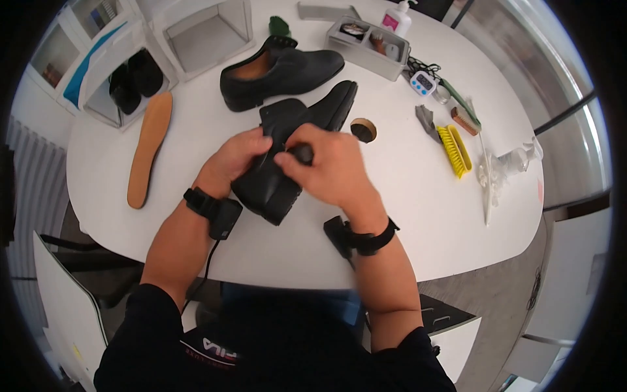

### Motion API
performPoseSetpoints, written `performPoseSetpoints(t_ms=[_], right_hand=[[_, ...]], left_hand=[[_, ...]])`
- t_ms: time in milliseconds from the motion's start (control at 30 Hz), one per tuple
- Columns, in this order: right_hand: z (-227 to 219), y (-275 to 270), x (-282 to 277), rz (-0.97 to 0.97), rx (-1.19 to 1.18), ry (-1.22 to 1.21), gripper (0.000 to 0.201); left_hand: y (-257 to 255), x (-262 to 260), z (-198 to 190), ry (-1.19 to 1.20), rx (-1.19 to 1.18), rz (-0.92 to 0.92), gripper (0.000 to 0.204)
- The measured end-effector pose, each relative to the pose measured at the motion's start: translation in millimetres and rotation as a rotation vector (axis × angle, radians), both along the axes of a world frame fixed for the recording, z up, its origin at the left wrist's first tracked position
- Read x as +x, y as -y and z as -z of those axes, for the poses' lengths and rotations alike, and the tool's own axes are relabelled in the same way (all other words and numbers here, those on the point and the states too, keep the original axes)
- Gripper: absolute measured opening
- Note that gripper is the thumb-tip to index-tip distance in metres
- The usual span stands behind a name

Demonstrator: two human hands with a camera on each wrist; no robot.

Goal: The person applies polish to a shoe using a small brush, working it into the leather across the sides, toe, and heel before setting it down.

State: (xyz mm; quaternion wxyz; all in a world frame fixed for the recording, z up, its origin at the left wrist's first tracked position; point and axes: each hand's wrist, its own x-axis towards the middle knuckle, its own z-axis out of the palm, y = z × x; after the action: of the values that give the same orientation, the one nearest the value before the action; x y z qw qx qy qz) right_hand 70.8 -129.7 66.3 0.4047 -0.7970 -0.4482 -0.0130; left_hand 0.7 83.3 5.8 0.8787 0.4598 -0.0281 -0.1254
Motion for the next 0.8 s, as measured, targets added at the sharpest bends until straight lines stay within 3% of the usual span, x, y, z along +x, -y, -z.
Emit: performPoseSetpoints(t_ms=[33, 67, 167, 200, 267, 333, 433, 533, 567, 633, 667, 700, 733, 800], right_hand=[[3.4, -0.4, 1.0, 0.046, 0.069, -0.173, 0.023], [4.0, -1.7, -0.7, 0.031, 0.055, -0.175, 0.023], [0.2, -11.4, -15.5, -0.178, 0.070, 0.156, 0.022], [-2.8, -14.7, -24.2, -0.190, 0.068, 0.153, 0.022], [-5.9, -16.7, -37.9, -0.468, -0.061, 0.157, 0.022], [-3.5, -16.5, -36.8, -0.509, -0.068, 0.173, 0.021], [-2.4, -8.5, -11.9, -0.031, 0.057, 0.252, 0.017], [1.8, -5.4, -0.1, 0.116, 0.101, 0.283, 0.016], [-1.3, -3.5, -5.3, 0.041, 0.060, 0.106, 0.019], [-3.0, -1.6, -3.1, 0.028, 0.092, 0.100, 0.020], [-2.9, 1.3, -0.6, 0.016, 0.118, 0.092, 0.022], [-2.5, 6.3, 8.0, 0.145, 0.053, 0.157, 0.026], [-1.4, 8.5, 14.4, 0.165, 0.068, 0.165, 0.026], [4.1, 12.9, 22.7, 0.403, 0.228, -0.097, 0.029]], left_hand=[[1.2, 0.1, 1.3, -0.045, -0.117, -0.016, 0.053], [4.5, 1.4, 1.1, -0.047, -0.131, -0.032, 0.053], [13.1, 5.2, -7.0, -0.055, 0.130, -0.187, 0.048], [13.9, 4.3, -9.3, -0.059, 0.126, -0.199, 0.048], [15.3, 3.0, -10.9, -0.084, 0.083, -0.179, 0.046], [11.4, 6.8, -5.0, -0.039, 0.085, -0.152, 0.045], [10.1, 7.9, -1.9, 0.027, 0.133, -0.128, 0.043], [6.3, 7.1, -8.1, 0.013, 0.121, -0.095, 0.039], [4.5, 9.4, -7.5, 0.038, 0.189, -0.081, 0.041], [4.5, 8.0, -15.4, 0.067, 0.272, -0.054, 0.045], [9.9, 1.4, -26.9, 0.116, 0.392, -0.122, 0.041], [11.9, -0.9, -40.3, 0.174, 0.511, -0.189, 0.038], [8.0, 0.5, -55.9, 0.188, 0.524, -0.171, 0.038], [1.3, 0.6, -81.4, 0.132, 1.078, 0.045, 0.035]])
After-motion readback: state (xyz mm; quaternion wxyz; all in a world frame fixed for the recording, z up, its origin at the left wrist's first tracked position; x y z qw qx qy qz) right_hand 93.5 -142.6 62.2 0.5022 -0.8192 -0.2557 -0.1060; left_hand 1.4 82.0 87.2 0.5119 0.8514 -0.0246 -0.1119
